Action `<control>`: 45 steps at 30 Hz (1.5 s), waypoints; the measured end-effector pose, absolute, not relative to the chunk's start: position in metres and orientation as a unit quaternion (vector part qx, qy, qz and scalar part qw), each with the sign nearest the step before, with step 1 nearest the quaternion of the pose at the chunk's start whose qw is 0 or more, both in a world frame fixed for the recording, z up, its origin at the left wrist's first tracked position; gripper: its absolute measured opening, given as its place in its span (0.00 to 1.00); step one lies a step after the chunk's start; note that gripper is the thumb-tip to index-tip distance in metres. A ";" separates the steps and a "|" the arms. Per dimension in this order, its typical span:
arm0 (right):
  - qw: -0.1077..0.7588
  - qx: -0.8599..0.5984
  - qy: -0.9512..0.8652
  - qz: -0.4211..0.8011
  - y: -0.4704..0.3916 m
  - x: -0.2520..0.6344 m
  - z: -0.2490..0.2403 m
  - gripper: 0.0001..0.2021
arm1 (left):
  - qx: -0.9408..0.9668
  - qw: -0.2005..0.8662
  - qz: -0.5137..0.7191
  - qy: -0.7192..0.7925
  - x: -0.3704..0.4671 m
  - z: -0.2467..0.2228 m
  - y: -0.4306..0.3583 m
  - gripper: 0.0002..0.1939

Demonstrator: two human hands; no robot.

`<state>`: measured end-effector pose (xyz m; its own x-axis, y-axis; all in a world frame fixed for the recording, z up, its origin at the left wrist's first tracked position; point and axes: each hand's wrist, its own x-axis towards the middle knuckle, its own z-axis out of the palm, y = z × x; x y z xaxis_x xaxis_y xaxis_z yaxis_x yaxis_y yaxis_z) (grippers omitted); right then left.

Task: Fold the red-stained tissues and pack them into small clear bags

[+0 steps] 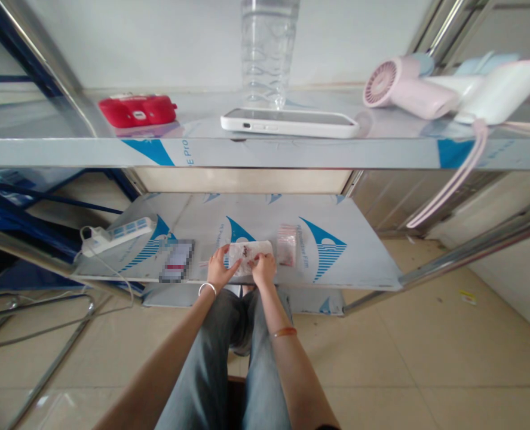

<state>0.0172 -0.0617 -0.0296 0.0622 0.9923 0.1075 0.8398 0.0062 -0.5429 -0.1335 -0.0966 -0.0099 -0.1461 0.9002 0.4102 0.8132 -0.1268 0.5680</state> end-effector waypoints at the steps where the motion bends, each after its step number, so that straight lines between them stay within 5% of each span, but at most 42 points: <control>1: 0.233 -0.686 -0.671 0.161 -0.062 0.017 -0.029 0.11 | 0.650 0.060 0.376 0.658 -0.134 -0.010 -0.097 0.26; 45: 0.197 -0.689 -0.683 0.141 -0.064 0.015 -0.025 0.09 | 0.650 0.026 0.368 0.665 -0.137 -0.007 -0.099 0.28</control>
